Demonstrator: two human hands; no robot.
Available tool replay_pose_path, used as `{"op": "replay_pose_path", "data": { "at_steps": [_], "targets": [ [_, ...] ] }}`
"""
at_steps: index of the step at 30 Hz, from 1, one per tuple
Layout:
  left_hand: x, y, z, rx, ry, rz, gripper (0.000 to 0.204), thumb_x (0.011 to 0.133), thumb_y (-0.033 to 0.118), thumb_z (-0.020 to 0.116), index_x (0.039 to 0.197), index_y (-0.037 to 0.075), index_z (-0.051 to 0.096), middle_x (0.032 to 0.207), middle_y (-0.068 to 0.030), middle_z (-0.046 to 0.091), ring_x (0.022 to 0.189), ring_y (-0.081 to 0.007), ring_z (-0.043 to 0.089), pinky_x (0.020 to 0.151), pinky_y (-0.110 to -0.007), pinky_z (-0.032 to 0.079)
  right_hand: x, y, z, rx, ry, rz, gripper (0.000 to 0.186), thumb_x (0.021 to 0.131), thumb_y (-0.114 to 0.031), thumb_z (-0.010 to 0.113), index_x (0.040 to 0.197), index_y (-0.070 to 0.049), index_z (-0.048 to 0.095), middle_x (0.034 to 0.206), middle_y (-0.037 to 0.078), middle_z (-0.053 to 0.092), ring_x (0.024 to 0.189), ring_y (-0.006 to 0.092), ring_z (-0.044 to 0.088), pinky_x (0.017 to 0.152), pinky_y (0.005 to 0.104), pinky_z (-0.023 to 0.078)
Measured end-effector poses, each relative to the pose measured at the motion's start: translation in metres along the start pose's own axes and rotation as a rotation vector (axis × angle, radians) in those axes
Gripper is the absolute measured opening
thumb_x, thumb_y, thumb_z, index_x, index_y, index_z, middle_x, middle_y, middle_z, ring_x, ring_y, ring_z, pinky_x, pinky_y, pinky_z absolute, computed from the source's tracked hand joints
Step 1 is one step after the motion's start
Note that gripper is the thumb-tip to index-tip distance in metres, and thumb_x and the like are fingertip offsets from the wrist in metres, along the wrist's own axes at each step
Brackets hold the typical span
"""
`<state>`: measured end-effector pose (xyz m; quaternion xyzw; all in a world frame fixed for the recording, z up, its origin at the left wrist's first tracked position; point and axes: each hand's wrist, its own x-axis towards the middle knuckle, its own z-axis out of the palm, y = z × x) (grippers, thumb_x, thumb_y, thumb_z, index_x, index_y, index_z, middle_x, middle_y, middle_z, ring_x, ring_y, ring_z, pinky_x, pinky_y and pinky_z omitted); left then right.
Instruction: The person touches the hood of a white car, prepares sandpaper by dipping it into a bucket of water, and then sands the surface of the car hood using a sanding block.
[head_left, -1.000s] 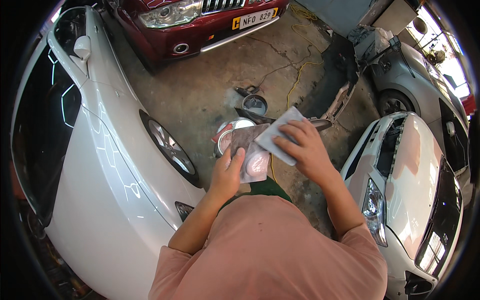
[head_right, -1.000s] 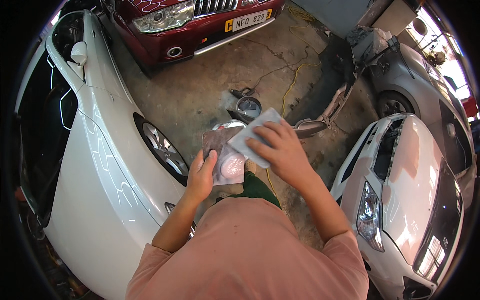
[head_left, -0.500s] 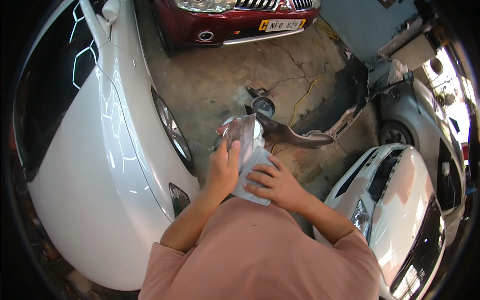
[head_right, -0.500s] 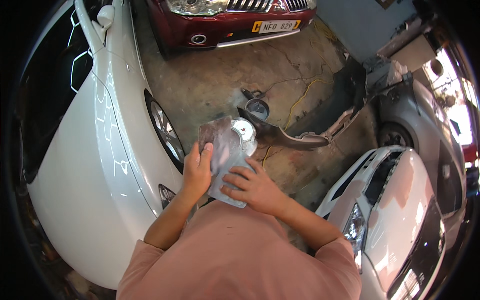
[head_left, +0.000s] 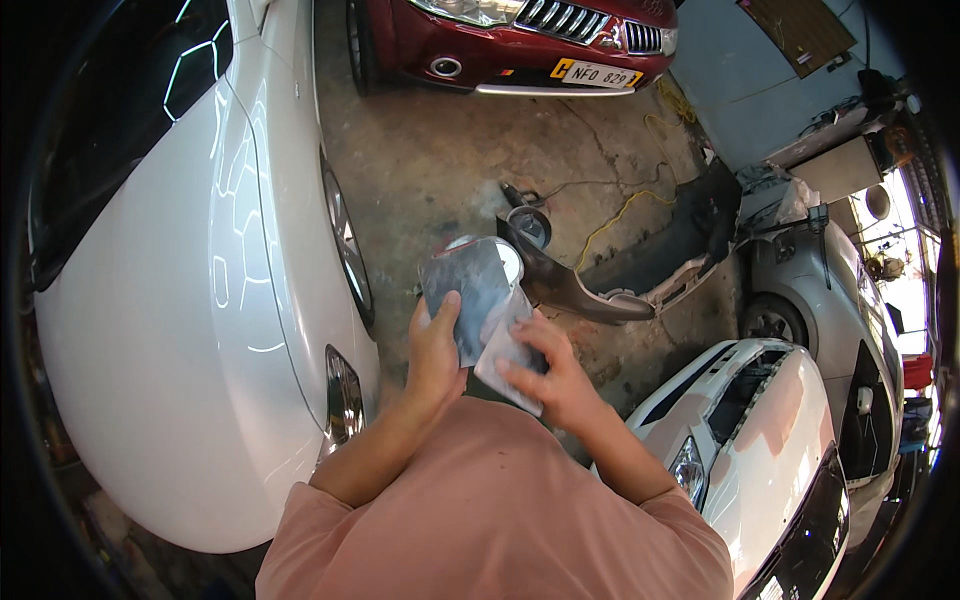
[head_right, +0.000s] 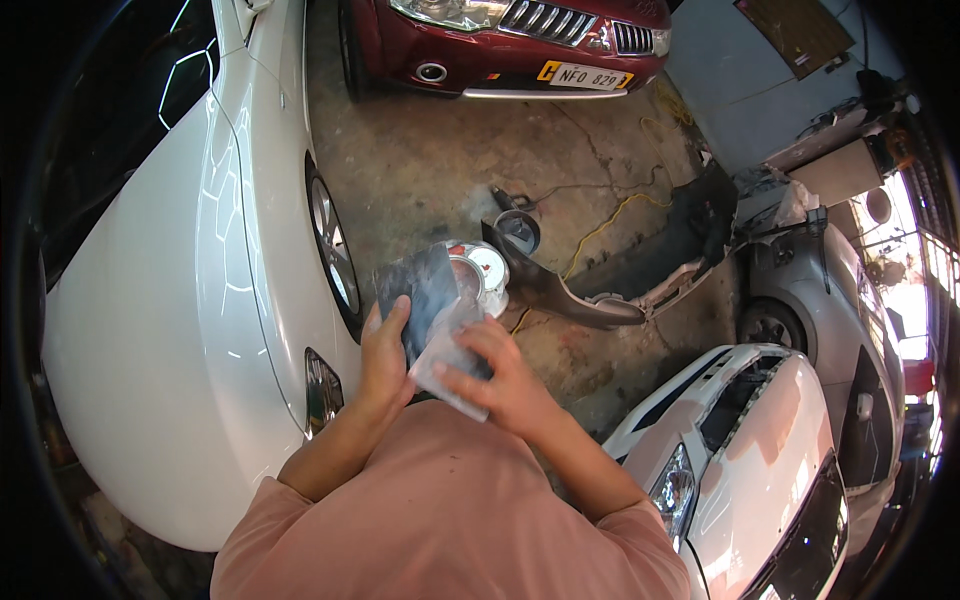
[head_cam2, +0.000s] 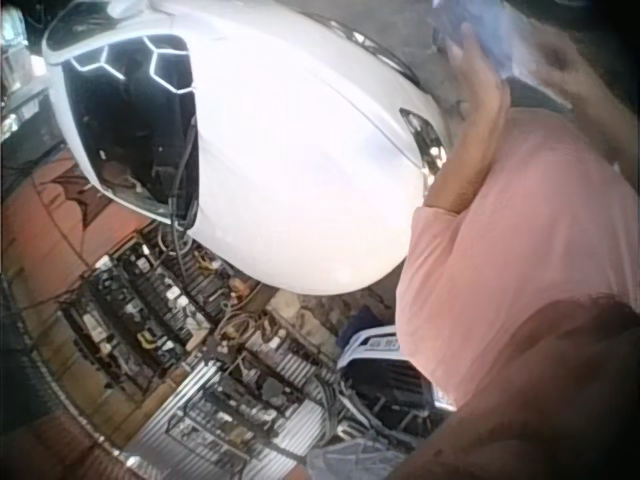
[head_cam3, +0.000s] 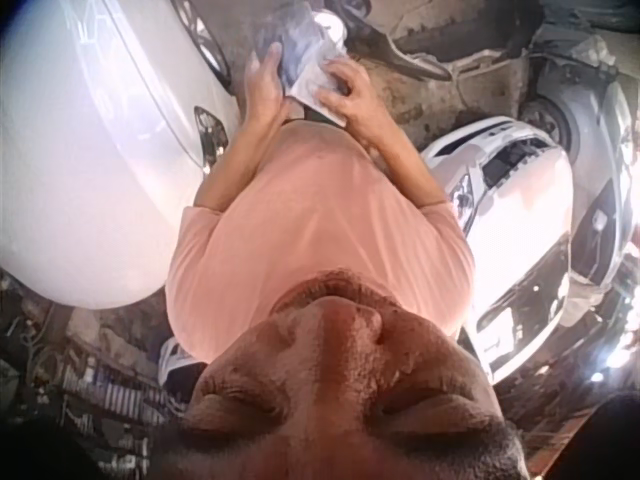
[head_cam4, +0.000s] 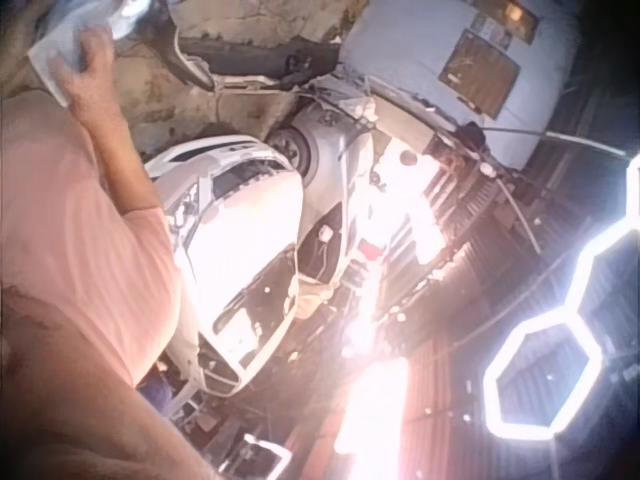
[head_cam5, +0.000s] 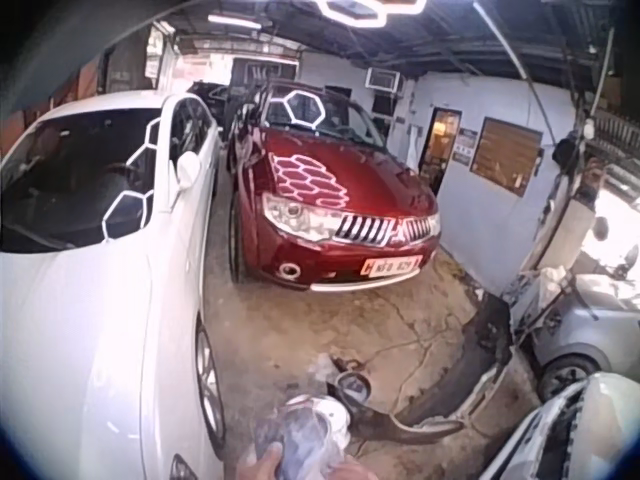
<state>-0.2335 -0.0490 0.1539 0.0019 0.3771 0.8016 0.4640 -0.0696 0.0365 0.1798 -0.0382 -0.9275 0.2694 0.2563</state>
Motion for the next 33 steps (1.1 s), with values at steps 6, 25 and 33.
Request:
{"op": "replay_pose_path", "data": {
  "at_steps": [6,25,33],
  "targets": [
    [-0.001,-0.008,-0.024,0.012,0.084,0.007,0.033,0.103,0.017,0.054,0.132,0.003,0.051,0.12,-0.009,0.062,0.109,-0.0197,0.062,0.096,-0.038,0.051,-0.054,0.059,0.012,-0.121,-0.161,0.384,0.064,0.075,0.012,0.064,0.13,-0.019,0.062,0.133,0.02,0.051,0.126,0.039,0.05,0.107,0.0451,0.042],
    [0.039,-0.046,-0.053,0.285,0.21,-0.197,0.06,0.104,0.046,0.048,0.147,0.005,0.042,0.146,-0.011,0.051,0.134,-0.0266,0.049,0.113,-0.044,0.038,-0.114,0.124,0.07,1.828,1.14,1.104,0.035,0.098,-0.018,0.06,0.13,-0.006,0.054,0.126,0.007,0.063,0.115,0.0246,0.063,0.101,0.0467,0.05],
    [0.031,-0.078,-0.01,0.526,-0.213,-0.404,0.06,0.107,0.045,0.041,0.15,0.004,0.036,0.146,-0.0118,0.05,0.132,-0.0258,0.05,0.111,-0.042,0.04,-0.075,0.148,0.06,1.99,1.36,0.896,0.04,0.105,-0.033,0.047,0.136,-0.009,0.05,0.132,0.008,0.06,0.117,0.0263,0.062,0.102,0.0475,0.048]
  ]
}}
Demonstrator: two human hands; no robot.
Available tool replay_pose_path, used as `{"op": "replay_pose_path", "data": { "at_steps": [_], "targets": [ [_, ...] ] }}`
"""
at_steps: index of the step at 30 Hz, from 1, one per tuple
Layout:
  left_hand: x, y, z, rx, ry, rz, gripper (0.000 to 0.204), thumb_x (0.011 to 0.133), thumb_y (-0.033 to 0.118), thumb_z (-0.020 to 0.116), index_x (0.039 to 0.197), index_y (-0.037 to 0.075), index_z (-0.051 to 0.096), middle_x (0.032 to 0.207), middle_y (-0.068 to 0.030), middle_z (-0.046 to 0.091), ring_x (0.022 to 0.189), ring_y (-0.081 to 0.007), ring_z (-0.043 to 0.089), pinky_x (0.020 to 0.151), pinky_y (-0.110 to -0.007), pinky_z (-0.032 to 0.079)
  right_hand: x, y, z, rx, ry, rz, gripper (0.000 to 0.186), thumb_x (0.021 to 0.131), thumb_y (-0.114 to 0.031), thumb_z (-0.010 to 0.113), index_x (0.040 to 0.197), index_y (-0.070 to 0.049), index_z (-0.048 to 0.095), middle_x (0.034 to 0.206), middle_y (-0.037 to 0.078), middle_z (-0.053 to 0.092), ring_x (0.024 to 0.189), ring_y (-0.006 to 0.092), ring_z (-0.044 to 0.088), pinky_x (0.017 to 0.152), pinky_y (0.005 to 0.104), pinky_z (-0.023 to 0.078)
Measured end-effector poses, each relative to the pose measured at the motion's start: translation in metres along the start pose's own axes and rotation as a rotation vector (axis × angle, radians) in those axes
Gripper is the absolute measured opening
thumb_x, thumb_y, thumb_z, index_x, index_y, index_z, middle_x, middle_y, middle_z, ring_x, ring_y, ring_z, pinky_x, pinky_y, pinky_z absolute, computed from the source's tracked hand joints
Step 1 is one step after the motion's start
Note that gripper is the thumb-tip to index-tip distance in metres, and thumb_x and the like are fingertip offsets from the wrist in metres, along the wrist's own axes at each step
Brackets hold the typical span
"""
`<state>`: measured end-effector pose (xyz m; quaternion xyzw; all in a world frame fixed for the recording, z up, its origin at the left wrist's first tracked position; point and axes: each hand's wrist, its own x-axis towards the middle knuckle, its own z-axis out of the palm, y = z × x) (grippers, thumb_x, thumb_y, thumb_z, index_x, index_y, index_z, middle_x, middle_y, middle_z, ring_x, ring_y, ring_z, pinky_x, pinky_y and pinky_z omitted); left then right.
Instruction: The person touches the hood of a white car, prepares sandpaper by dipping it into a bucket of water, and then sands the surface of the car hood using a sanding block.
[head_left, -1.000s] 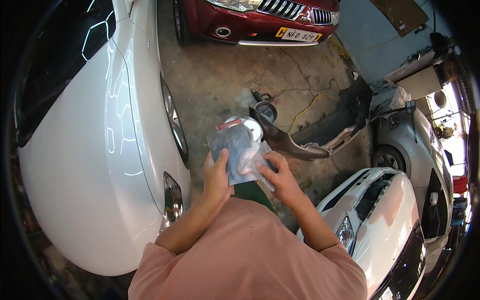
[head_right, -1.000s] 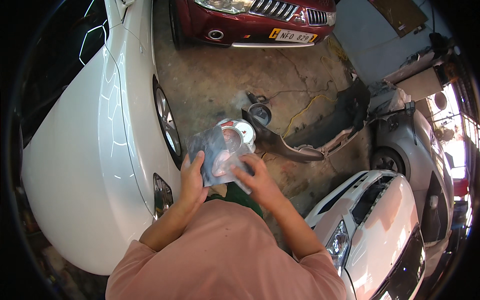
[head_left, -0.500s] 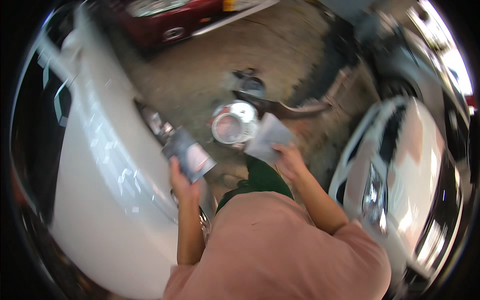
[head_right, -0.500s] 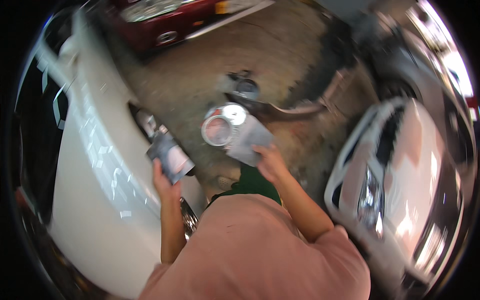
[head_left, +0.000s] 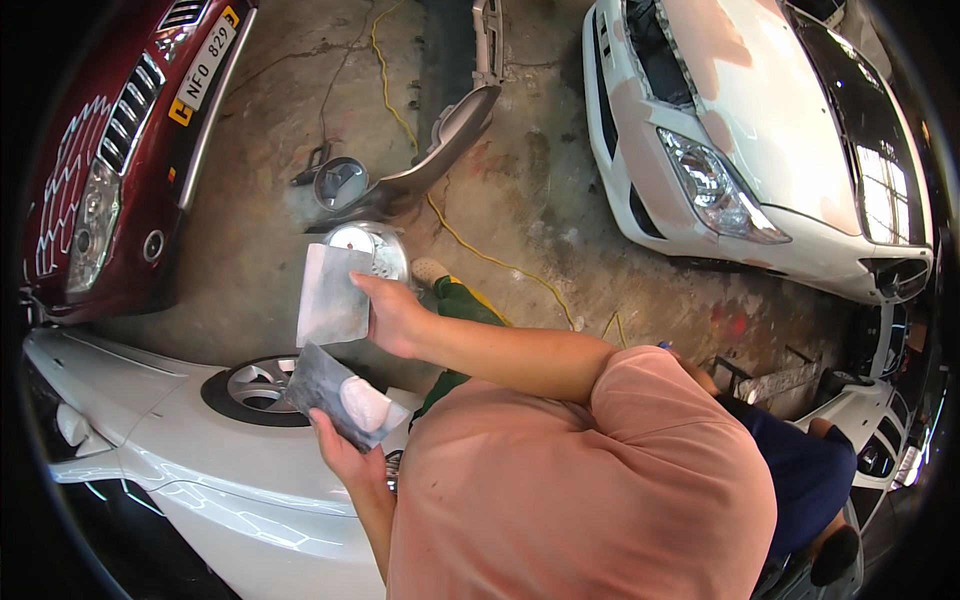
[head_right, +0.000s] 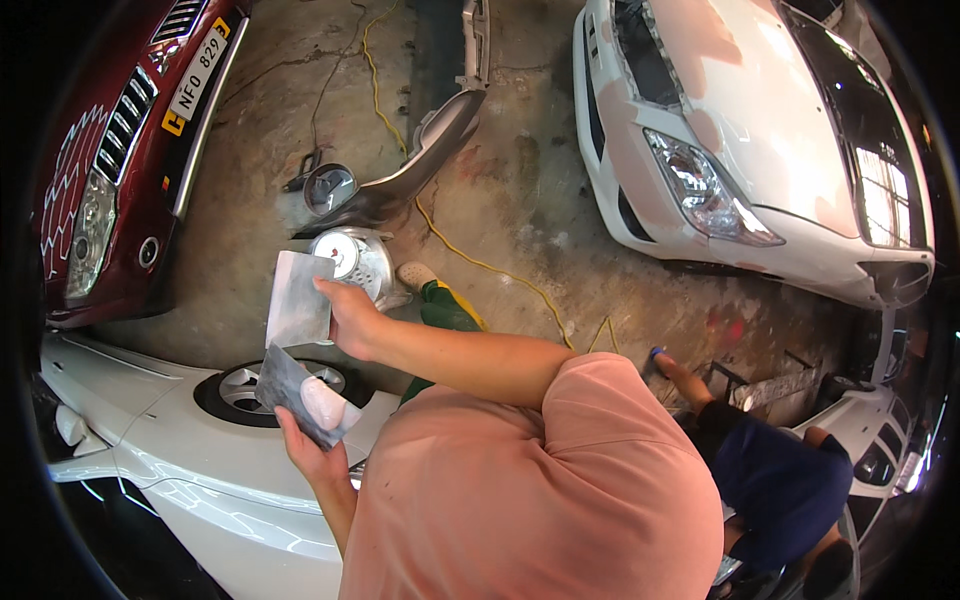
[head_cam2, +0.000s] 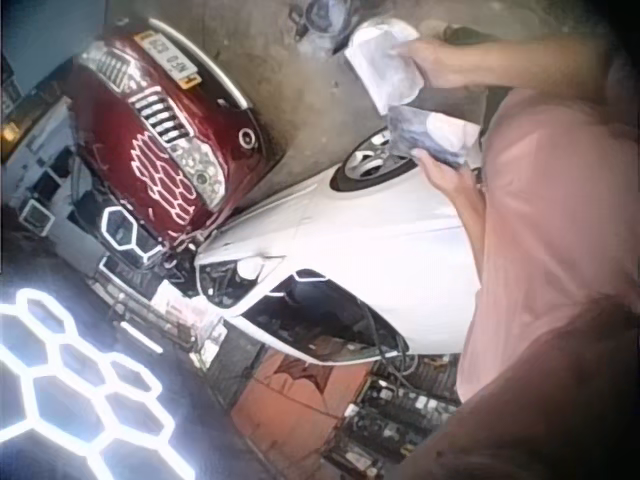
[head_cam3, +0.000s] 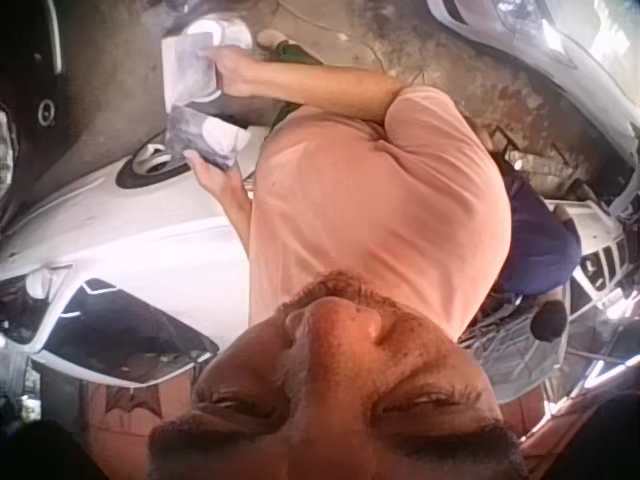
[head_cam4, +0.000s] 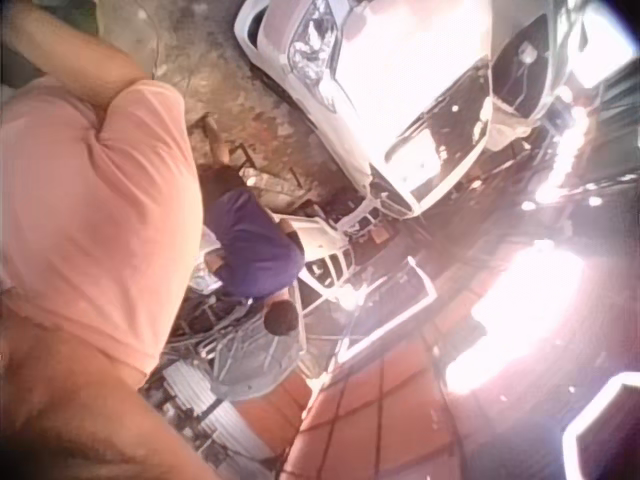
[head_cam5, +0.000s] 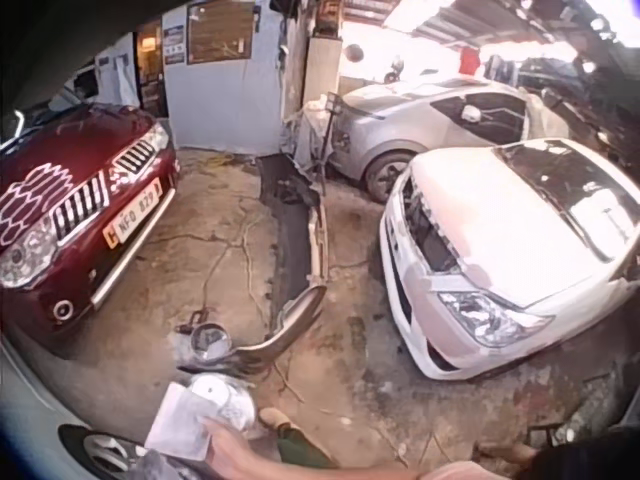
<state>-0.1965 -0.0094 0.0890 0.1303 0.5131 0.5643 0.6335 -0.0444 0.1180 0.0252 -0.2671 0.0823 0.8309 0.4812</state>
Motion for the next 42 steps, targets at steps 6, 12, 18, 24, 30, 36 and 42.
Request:
{"op": "replay_pose_path", "data": {
  "at_steps": [6,12,18,24,30,36,42],
  "targets": [
    [0.003,0.005,0.02,0.097,-0.069,-0.004,0.061,0.105,0.042,0.048,0.149,0.003,0.035,0.142,-0.0136,0.05,0.128,-0.0293,0.053,0.106,-0.045,0.044,-0.02,0.009,0.038,-0.078,0.001,0.052,0.043,0.104,-0.034,0.048,0.14,-0.01,0.045,0.133,0.01,0.058,0.121,0.0269,0.058,0.102,0.0467,0.045],
    [0.008,-0.006,0.019,0.037,-0.165,0.008,0.058,0.103,0.033,0.055,0.148,0.002,0.037,0.141,-0.0141,0.051,0.126,-0.0287,0.055,0.105,-0.045,0.045,-0.032,0.007,0.03,-0.278,-0.047,0.126,0.065,0.102,-0.044,0.051,0.149,-0.003,0.036,0.147,0.016,0.046,0.134,0.0296,0.045,0.113,0.0452,0.034],
    [0.022,-0.023,0.019,0.002,-0.202,-0.044,0.059,0.101,0.031,0.058,0.146,0.0,0.038,0.137,-0.0129,0.053,0.125,-0.0274,0.054,0.107,-0.044,0.043,-0.045,-0.029,-0.061,-0.486,-0.031,-0.012,0.081,0.099,-0.062,0.045,0.155,-0.005,0.029,0.153,0.017,0.039,0.142,0.0303,0.037,0.116,0.048,0.03],
    [0.024,-0.024,0.025,0.015,-0.222,-0.021,0.056,0.1,0.032,0.061,0.142,-0.001,0.043,0.135,-0.0135,0.055,0.122,-0.0284,0.056,0.105,-0.045,0.044,-0.113,-0.116,-0.288,-1.915,0.673,0.162,0.053,0.092,-0.04,0.065,0.13,-0.002,0.059,0.128,0.025,0.062,0.12,0.0401,0.059,0.102,0.0474,0.046],
    [0.021,-0.04,0.064,0.107,-0.258,-0.022,0.059,0.1,0.032,0.061,0.145,-0.001,0.042,0.138,-0.0138,0.053,0.125,-0.0288,0.054,0.107,-0.045,0.043,-0.224,-0.112,-0.467,-2.225,0.522,0.869,0.03,0.09,-0.018,0.061,0.115,-0.006,0.073,0.126,0.018,0.067,0.118,0.0358,0.063,0.092,0.0464,0.054],
    [0.022,-0.082,0.157,0.114,-0.338,-0.019,0.06,0.101,0.028,0.058,0.149,0.0,0.035,0.142,-0.0128,0.05,0.127,-0.0289,0.053,0.109,-0.045,0.042,-0.263,-0.115,-0.524,-1.933,0.465,0.675,0.029,0.091,-0.019,0.059,0.114,-0.006,0.073,0.13,0.018,0.064,0.12,0.0372,0.062,0.093,0.047,0.054],
    [0.024,-0.15,0.277,0.206,-0.311,-0.017,0.059,0.101,0.028,0.059,0.149,0.002,0.035,0.14,-0.0114,0.052,0.125,-0.0279,0.055,0.107,-0.044,0.044,-0.274,-0.214,-0.527,-1.916,0.543,0.469,0.03,0.091,-0.018,0.058,0.115,-0.006,0.072,0.131,0.018,0.064,0.119,0.0382,0.062,0.093,0.0471,0.054]
  ]
}}
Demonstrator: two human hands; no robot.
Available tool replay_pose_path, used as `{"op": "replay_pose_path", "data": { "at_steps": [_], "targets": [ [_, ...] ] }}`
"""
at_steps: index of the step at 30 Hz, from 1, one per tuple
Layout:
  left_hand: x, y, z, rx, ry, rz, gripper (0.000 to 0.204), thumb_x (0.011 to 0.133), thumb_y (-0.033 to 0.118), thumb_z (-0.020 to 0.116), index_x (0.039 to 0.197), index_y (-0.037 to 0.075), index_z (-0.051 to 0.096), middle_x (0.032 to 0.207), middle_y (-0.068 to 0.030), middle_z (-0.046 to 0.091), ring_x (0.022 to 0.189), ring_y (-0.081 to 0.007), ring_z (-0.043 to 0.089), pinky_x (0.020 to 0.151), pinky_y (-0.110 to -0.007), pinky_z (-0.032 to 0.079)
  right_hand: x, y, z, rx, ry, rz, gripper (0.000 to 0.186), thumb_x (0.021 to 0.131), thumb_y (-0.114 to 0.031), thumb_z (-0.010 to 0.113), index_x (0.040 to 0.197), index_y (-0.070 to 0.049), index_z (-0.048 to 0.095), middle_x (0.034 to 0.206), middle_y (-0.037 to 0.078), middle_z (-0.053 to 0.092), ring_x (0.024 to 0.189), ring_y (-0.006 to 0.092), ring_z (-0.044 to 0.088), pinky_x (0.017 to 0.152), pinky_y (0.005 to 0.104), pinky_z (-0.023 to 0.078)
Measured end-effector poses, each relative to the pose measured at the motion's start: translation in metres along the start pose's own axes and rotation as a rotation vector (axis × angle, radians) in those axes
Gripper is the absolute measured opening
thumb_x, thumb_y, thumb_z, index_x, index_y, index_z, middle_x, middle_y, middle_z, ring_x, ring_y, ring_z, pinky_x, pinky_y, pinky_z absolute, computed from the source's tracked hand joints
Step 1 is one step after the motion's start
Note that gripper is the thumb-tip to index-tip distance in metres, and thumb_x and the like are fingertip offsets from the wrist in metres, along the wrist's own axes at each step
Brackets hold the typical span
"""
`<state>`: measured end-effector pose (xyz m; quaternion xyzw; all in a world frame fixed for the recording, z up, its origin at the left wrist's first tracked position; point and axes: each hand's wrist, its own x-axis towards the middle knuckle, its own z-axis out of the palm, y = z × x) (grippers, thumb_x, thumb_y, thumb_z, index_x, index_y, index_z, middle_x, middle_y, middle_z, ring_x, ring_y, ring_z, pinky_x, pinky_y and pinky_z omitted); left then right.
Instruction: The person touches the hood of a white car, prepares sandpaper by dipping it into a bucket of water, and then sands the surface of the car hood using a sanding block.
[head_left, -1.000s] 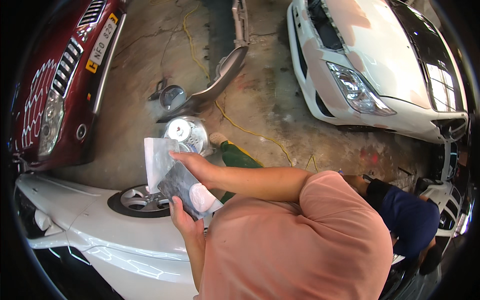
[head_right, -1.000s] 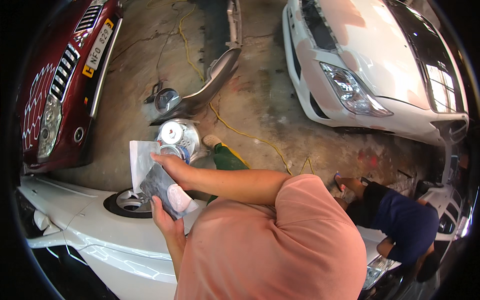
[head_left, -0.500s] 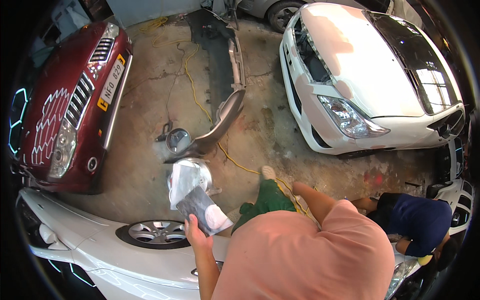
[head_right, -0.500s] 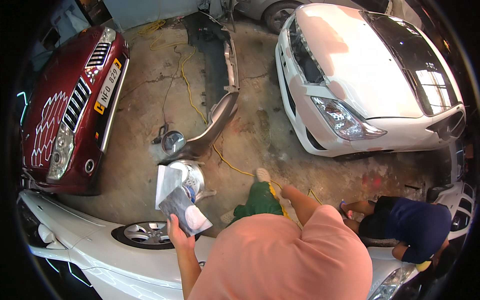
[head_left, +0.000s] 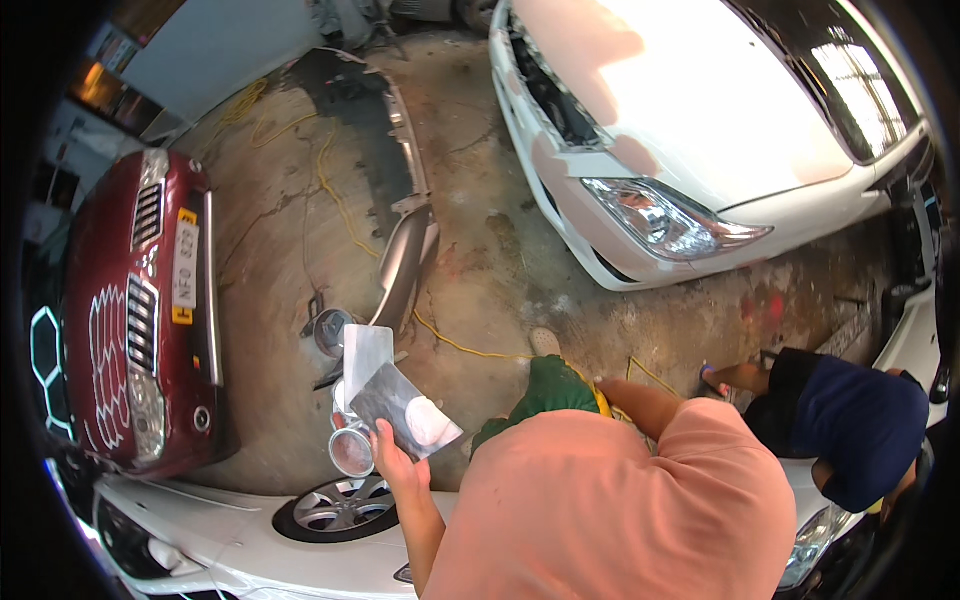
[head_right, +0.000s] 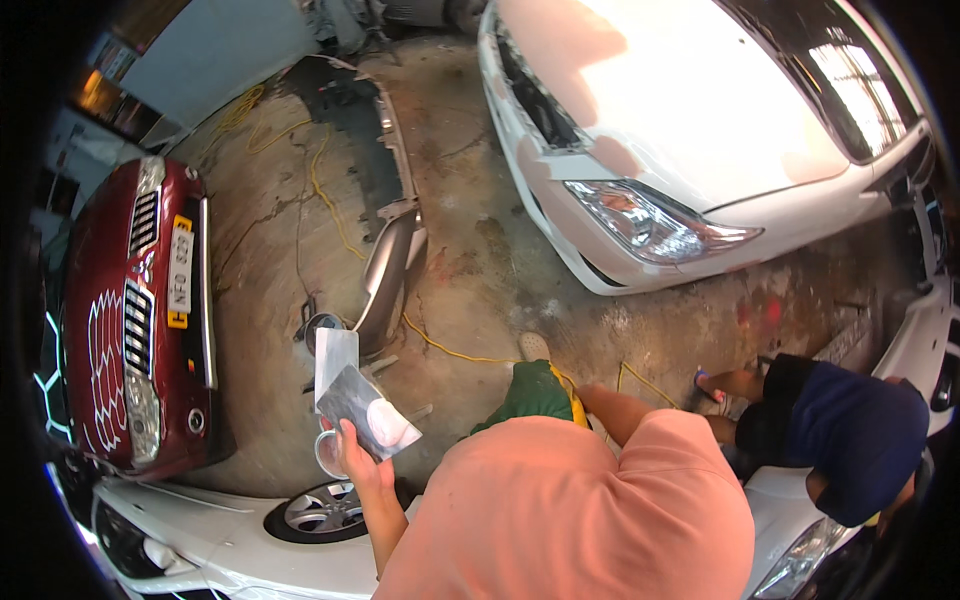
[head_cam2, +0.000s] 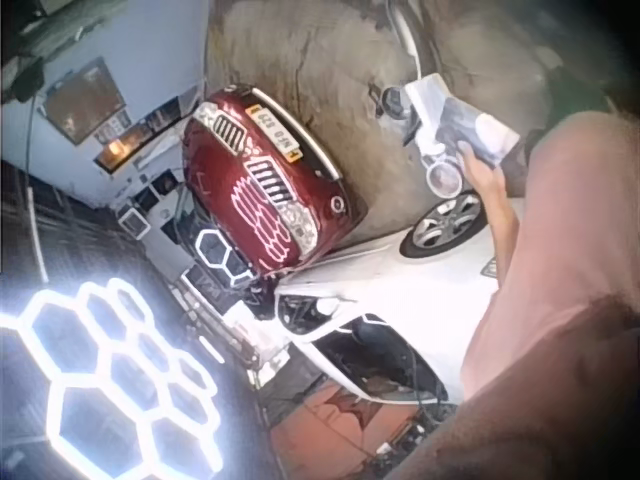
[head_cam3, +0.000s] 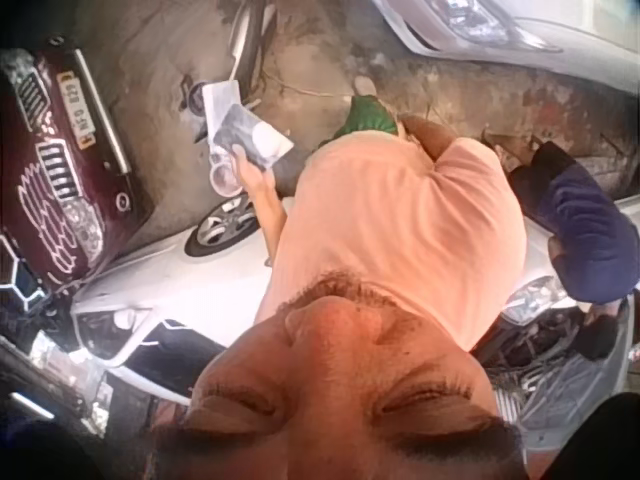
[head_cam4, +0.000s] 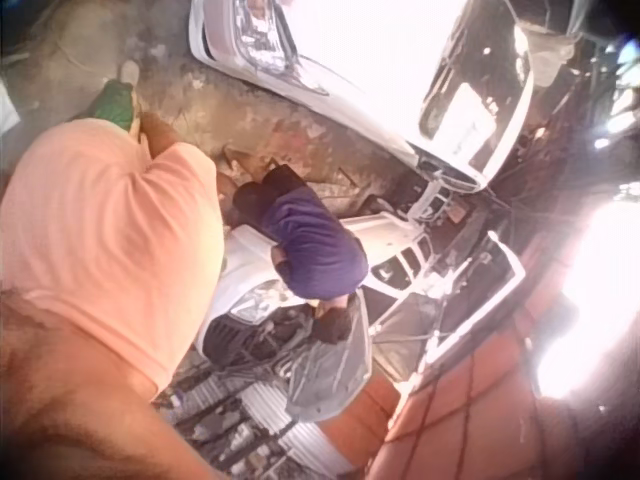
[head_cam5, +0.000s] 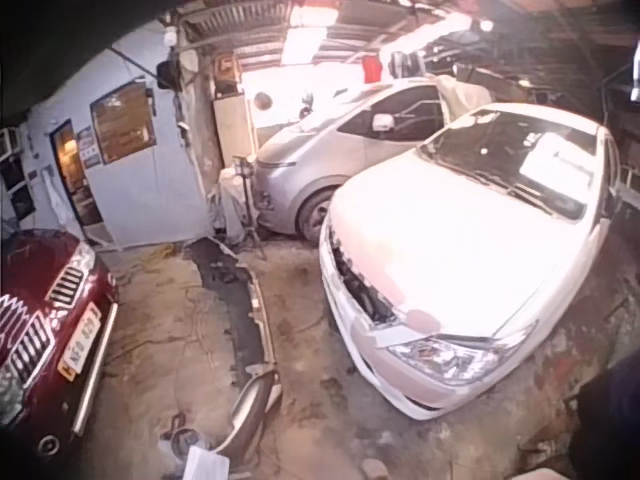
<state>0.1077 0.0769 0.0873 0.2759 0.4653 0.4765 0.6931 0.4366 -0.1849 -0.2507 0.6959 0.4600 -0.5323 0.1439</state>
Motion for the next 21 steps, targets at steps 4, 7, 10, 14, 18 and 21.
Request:
{"op": "replay_pose_path", "data": {
  "at_steps": [4,7,10,14,18,21],
  "targets": [
    [0.02,-0.022,0.073,0.026,0.019,-0.045,0.053,0.1,0.028,0.061,0.142,0.002,0.042,0.131,-0.0114,0.057,0.116,-0.0278,0.06,0.1,-0.044,0.049,0.005,0.037,-0.085,-0.066,0.153,0.035,0.034,0.091,-0.017,0.058,0.122,-0.007,0.066,0.129,0.02,0.062,0.115,0.0395,0.064,0.093,0.0464,0.054],
    [0.024,-0.029,0.109,0.054,0.043,-0.064,0.047,0.1,0.029,0.061,0.136,0.002,0.048,0.124,-0.0117,0.062,0.11,-0.0276,0.064,0.094,-0.043,0.053,0.005,0.048,-0.127,-0.021,0.187,0.015,0.036,0.094,-0.015,0.051,0.128,-0.006,0.057,0.127,0.022,0.061,0.119,0.0399,0.06,0.096,0.0482,0.051],
    [0.024,-0.032,0.128,0.056,0.017,-0.053,0.047,0.101,0.03,0.061,0.136,0.002,0.048,0.124,-0.0119,0.062,0.11,-0.0272,0.064,0.094,-0.043,0.052,0.011,0.051,-0.149,0.12,0.273,0.032,0.037,0.093,-0.017,0.055,0.128,-0.007,0.058,0.126,0.021,0.061,0.119,0.0388,0.06,0.097,0.0468,0.051],
    [0.019,-0.038,0.134,0.065,-0.008,-0.058,0.046,0.101,0.03,0.06,0.136,0.002,0.049,0.125,-0.0118,0.062,0.11,-0.0268,0.064,0.095,-0.043,0.052,0.024,0.053,-0.149,0.297,0.23,0.021,0.042,0.094,-0.026,0.056,0.131,-0.006,0.057,0.13,0.021,0.061,0.121,0.0386,0.059,0.1,0.0468,0.049],
    [0.008,-0.039,0.117,0.033,-0.083,-0.049,0.045,0.101,0.029,0.06,0.136,0.002,0.049,0.125,-0.0115,0.062,0.112,-0.0264,0.063,0.096,-0.043,0.052,0.02,0.042,-0.124,0.394,0.231,0.079,0.054,0.099,-0.044,0.051,0.126,0.002,0.059,0.121,0.028,0.065,0.113,0.0465,0.06,0.097,0.0483,0.049],
    [-0.001,-0.04,0.093,0.021,-0.03,-0.017,0.045,0.101,0.029,0.059,0.136,0.002,0.049,0.125,-0.0109,0.062,0.113,-0.0261,0.063,0.097,-0.043,0.051,0.004,0.022,-0.104,0.558,0.121,-0.006,0.074,0.099,-0.061,0.042,0.137,0.001,0.053,0.137,0.026,0.056,0.128,0.0398,0.052,0.109,0.046,0.039]
  ]
}}
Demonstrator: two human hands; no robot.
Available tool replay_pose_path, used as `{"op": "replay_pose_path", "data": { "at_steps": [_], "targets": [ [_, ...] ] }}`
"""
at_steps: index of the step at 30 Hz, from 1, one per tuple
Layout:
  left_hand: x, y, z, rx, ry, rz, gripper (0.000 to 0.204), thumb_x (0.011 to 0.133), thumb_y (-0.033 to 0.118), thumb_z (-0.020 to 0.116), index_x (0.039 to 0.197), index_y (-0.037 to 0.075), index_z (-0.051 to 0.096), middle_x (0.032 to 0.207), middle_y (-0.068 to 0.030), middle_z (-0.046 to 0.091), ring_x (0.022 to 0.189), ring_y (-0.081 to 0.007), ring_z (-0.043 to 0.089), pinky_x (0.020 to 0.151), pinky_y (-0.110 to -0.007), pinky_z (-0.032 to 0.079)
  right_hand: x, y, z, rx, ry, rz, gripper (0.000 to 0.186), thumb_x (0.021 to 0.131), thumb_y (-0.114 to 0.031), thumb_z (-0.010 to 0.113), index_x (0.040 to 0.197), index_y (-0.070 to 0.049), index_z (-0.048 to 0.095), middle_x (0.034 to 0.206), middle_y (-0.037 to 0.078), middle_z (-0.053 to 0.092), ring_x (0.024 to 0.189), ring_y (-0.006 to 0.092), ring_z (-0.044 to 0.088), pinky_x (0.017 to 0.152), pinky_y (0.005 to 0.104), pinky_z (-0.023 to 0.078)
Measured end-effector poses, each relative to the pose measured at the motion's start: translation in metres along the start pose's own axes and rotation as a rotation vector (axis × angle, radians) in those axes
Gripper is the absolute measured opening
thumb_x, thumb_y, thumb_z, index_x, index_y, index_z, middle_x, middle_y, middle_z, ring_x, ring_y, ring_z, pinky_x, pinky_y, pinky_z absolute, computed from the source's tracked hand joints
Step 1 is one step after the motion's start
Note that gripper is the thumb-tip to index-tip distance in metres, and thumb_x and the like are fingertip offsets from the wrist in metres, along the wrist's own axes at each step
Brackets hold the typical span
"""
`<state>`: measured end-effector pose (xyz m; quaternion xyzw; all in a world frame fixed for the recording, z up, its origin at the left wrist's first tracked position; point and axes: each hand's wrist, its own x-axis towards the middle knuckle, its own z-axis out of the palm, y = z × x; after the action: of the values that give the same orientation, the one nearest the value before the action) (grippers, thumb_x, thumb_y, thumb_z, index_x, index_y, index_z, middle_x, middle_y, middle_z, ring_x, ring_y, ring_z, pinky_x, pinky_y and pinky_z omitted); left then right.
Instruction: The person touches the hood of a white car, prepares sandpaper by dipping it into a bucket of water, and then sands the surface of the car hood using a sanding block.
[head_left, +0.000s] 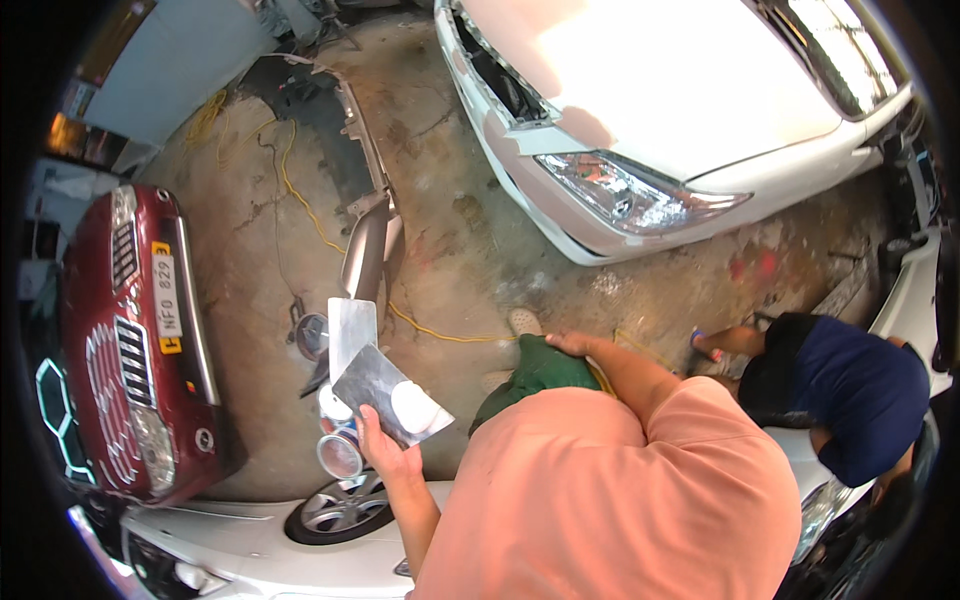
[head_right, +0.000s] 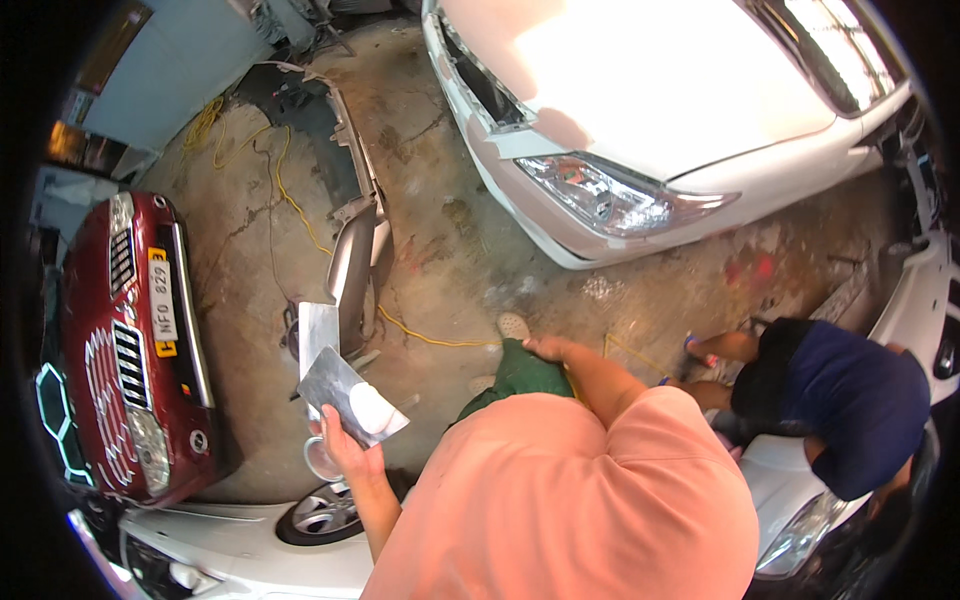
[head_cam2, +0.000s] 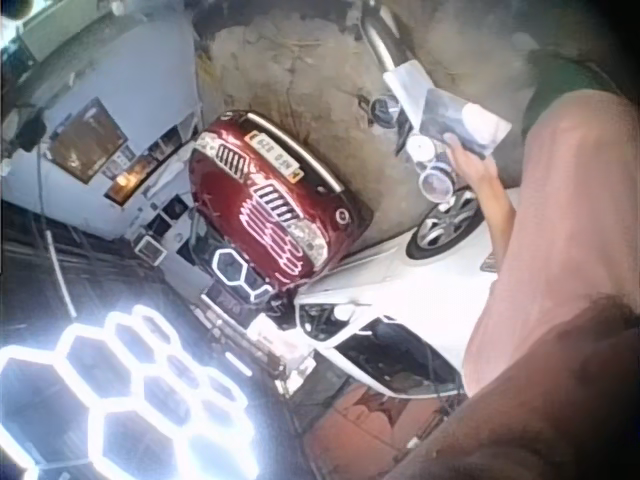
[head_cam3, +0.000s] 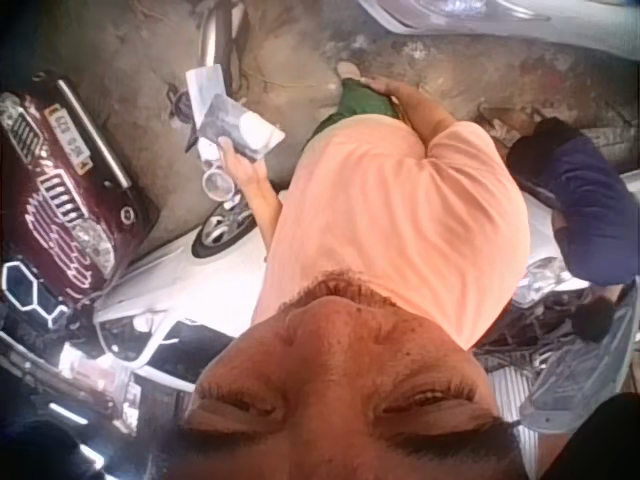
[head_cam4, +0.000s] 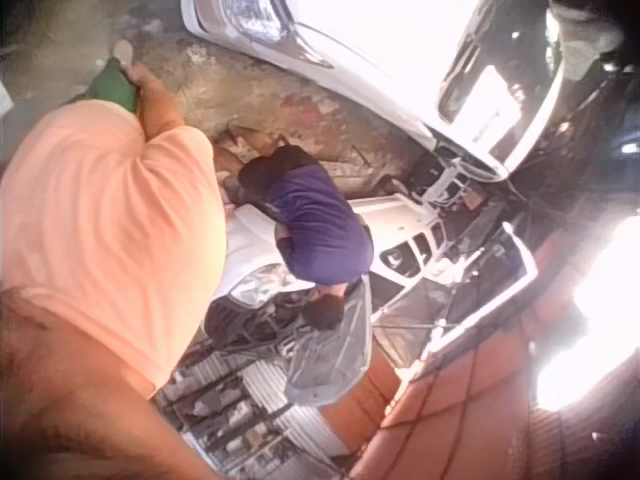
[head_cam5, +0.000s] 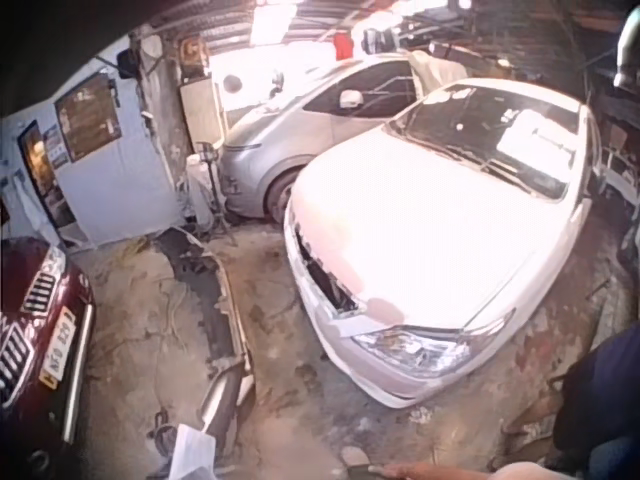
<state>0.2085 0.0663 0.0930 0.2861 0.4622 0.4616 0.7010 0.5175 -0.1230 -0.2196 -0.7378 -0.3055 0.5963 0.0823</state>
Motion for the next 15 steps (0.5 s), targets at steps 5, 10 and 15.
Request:
{"op": "replay_pose_path", "data": {
  "at_steps": [5,10,15],
  "targets": [
    [-0.009,-0.009,-0.042,-0.123,0.046,-0.021,0.051,0.101,0.026,0.059,0.141,0.0,0.043,0.13,-0.0125,0.059,0.116,-0.0279,0.061,0.099,-0.044,0.051,-0.018,-0.035,0.002,0.26,-0.205,0.009,0.088,0.096,-0.071,0.036,0.152,-0.003,0.038,0.153,0.019,0.043,0.144,0.0333,0.037,0.118,0.0438,0.028],
    [-0.024,-0.015,-0.067,-0.199,0.14,0.027,0.046,0.103,0.028,0.056,0.139,0.001,0.046,0.127,-0.0123,0.06,0.116,-0.0278,0.062,0.099,-0.045,0.05,-0.017,-0.094,-0.023,-0.102,-0.318,-0.011,0.089,0.096,-0.072,0.034,0.151,-0.002,0.04,0.153,0.021,0.043,0.142,0.0355,0.04,0.118,0.0432,0.029],
    [-0.01,-0.025,-0.068,-0.247,0.277,0.049,0.046,0.103,0.029,0.055,0.139,0.001,0.046,0.128,-0.0119,0.06,0.116,-0.0268,0.061,0.101,-0.044,0.049,0.029,-0.139,-0.035,-0.523,-0.325,-0.073,0.088,0.097,-0.071,0.033,0.148,0.0,0.044,0.152,0.023,0.043,0.144,0.0372,0.037,0.119,0.042,0.028]
  ]
}}
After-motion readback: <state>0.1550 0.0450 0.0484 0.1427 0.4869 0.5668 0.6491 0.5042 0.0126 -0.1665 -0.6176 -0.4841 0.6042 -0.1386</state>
